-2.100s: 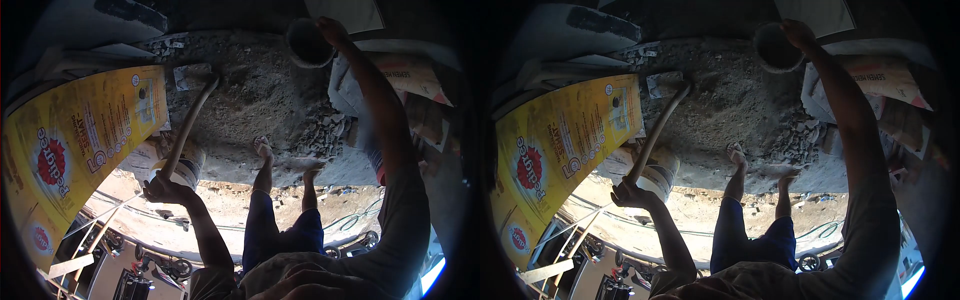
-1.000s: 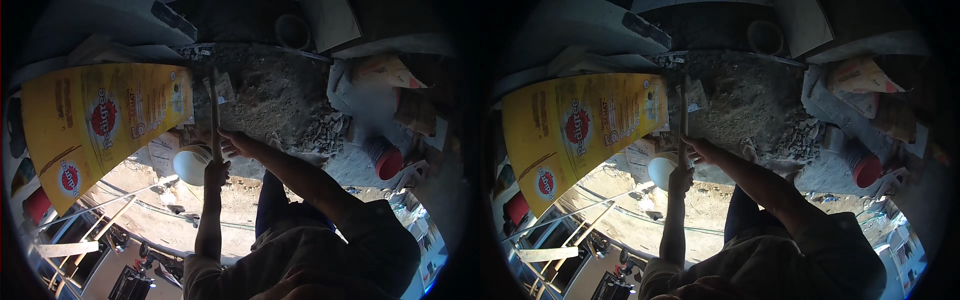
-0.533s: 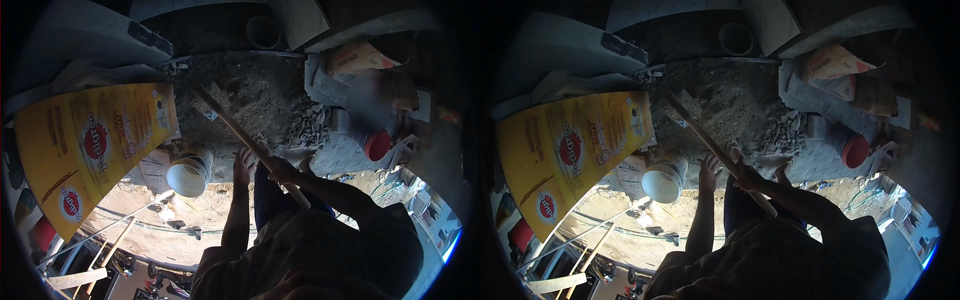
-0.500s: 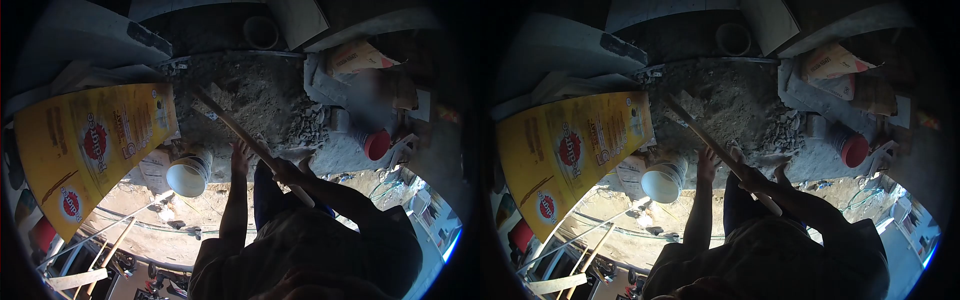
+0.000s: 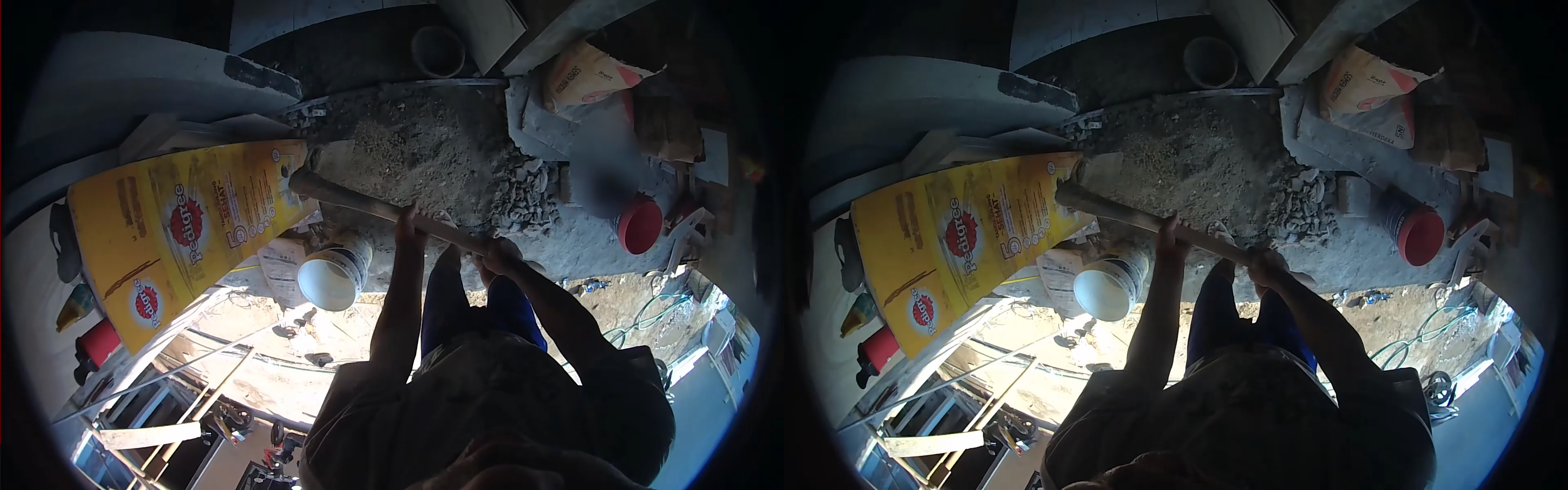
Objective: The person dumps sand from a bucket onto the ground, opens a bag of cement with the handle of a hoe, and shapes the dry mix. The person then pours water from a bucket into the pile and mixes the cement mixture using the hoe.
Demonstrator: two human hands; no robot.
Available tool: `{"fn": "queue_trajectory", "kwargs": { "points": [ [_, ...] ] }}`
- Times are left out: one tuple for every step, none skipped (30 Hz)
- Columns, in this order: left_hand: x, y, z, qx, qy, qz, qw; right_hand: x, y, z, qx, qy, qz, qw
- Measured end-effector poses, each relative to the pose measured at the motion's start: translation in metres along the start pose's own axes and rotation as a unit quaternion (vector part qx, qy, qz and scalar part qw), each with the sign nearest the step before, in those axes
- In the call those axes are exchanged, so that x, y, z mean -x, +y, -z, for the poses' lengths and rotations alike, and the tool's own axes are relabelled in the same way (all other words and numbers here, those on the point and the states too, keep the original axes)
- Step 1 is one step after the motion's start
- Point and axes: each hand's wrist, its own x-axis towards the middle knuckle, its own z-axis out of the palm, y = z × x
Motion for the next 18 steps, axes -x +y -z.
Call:
{"fn": "queue_trajectory", "kwargs": {
  "points": [
    [0.006,0.005,0.000,0.002,-0.011,0.004,1.000,0.007,-0.012,0.015,0.005,-0.002,-0.008,1.000],
    [0.007,0.009,-0.005,0.000,-0.027,0.011,1.000,0.011,-0.017,0.025,0.008,0.003,-0.019,1.000],
    [-0.009,0.001,0.015,0.010,-0.051,-0.032,0.998,0.017,-0.014,0.028,0.012,0.006,-0.009,1.000],
    [0.005,-0.003,0.014,-0.001,-0.063,-0.049,0.997,0.027,-0.005,0.028,-0.027,0.042,0.032,0.998],
    [0.020,-0.007,0.015,-0.008,-0.073,-0.068,0.995,0.036,0.005,0.027,-0.064,0.075,0.075,0.992],
    [0.038,-0.007,0.011,-0.016,-0.082,-0.091,0.992,0.043,0.015,0.024,-0.102,0.108,0.120,0.982],
    [0.061,-0.006,0.001,-0.023,-0.055,-0.122,0.991,0.054,0.033,0.013,-0.119,0.183,0.148,0.965],
    [0.075,-0.004,-0.003,-0.029,-0.061,-0.124,0.990,0.070,0.059,0.006,-0.071,0.125,0.142,0.979],
    [0.084,-0.001,-0.005,-0.031,-0.069,-0.128,0.989,0.083,0.091,0.002,-0.019,0.068,0.139,0.988],
    [0.088,0.001,-0.003,-0.034,-0.078,-0.133,0.987,0.093,0.100,0.007,0.035,0.012,0.137,0.990],
    [0.089,-0.001,0.001,-0.022,-0.061,-0.097,0.993,0.101,0.106,0.011,0.033,-0.013,0.135,0.990],
    [0.088,-0.006,0.008,-0.034,-0.059,-0.082,0.994,0.121,0.093,0.031,0.031,-0.039,0.134,0.990],
    [0.086,-0.011,0.015,-0.048,-0.055,-0.066,0.995,0.138,0.083,0.037,0.027,-0.066,0.133,0.989],
    [0.084,-0.014,0.018,-0.061,-0.053,-0.050,0.995,0.140,0.098,0.011,-0.069,0.014,0.204,0.976],
    [0.081,-0.016,0.020,-0.060,-0.044,-0.054,0.996,0.143,0.094,0.006,-0.111,0.044,0.220,0.968],
    [0.077,-0.020,0.022,-0.056,-0.034,-0.057,0.996,0.139,0.094,0.005,-0.129,0.042,0.219,0.966],
    [0.076,-0.022,0.030,-0.053,-0.019,-0.059,0.997,0.135,0.094,0.003,-0.148,0.041,0.218,0.964],
    [0.081,-0.019,0.029,-0.049,-0.036,-0.080,0.995,0.129,0.094,-0.001,-0.148,0.012,0.197,0.969]
  ]
}}
